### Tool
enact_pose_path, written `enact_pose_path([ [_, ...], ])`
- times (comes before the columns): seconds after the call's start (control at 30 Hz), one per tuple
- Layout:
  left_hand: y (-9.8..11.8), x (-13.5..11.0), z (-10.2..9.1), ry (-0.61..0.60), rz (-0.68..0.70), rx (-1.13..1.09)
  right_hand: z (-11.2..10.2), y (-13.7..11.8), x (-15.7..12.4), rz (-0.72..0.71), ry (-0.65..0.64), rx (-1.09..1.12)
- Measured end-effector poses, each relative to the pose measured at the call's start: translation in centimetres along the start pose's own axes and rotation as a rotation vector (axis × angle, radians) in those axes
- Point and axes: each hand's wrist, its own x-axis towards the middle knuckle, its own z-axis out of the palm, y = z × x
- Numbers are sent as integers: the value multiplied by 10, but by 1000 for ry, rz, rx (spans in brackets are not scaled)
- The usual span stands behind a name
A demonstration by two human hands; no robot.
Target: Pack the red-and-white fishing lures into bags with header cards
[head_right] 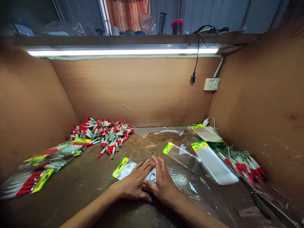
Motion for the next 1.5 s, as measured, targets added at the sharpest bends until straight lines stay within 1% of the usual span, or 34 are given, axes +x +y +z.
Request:
enact_pose_path([
  [0.1, 6, 5, 3, 30, -4, 3, 4, -5, 2, 0, 105, -35],
  [0.23, 21, 10, 4, 132, 12, 0, -1, -14, 1, -23, 152, -40],
  [0.3, 27, 11, 0, 169, 20, -5, -8, -16, -1, -25, 178, -16],
  [0.37, 29, 10, -10, 219, 31, -63, -17, -16, -2, -30, 227, 9],
  [0.4, 28, 10, -18, 261, 33, -139, -21, -16, -3, -30, 255, 19],
  [0.47, 24, 7, -38, 386, 30, -382, -30, -16, -2, -22, 296, 36],
  [0.53, 16, 1, -60, 522, 10, -663, -36, -15, -1, 8, 307, 49],
  [0.57, 11, -2, -70, 567, -12, -771, -38, -15, 0, 22, 301, 55],
  [0.6, 7, -6, -78, 585, -43, -861, -39, -15, 0, 32, 290, 61],
  [0.63, 3, -11, -85, 579, -73, -936, -39, -14, 1, 38, 276, 66],
  [0.7, -4, -19, -91, 545, -98, -1045, -35, -12, 2, 41, 241, 67],
  [0.77, -9, -25, -91, 532, -64, -1117, -30, -7, 2, 40, 203, 59],
  [0.9, -14, -33, -82, 560, 6, -1205, -19, 5, 4, 49, 156, 60],
  [0.97, -16, -37, -80, 544, 12, -1237, -19, 7, 8, 60, 142, 71],
  [1.03, -16, -39, -78, 511, 24, -1268, -23, 1, 17, 51, 116, 99],
  [1.1, -17, -41, -75, 445, 38, -1316, -30, -14, 33, 10, 75, 161],
  [1.2, -19, -40, -65, 326, 54, -1416, -38, -44, 66, -64, 5, 300],
  [1.27, -23, -37, -54, 320, 63, -1478, -35, -60, 92, -89, -55, 367],
  [1.33, -28, -34, -44, 334, 78, -1542, -28, -68, 115, -37, -139, 441],
  [1.4, -30, -31, -37, 311, 120, -1612, -18, -69, 134, 52, -189, 559],
  [1.43, -29, -30, -35, 302, 147, -1642, -14, -68, 141, 77, -175, 635],
  [1.5, -27, -28, -34, 305, 193, -1681, -9, -65, 152, 66, -79, 796],
])
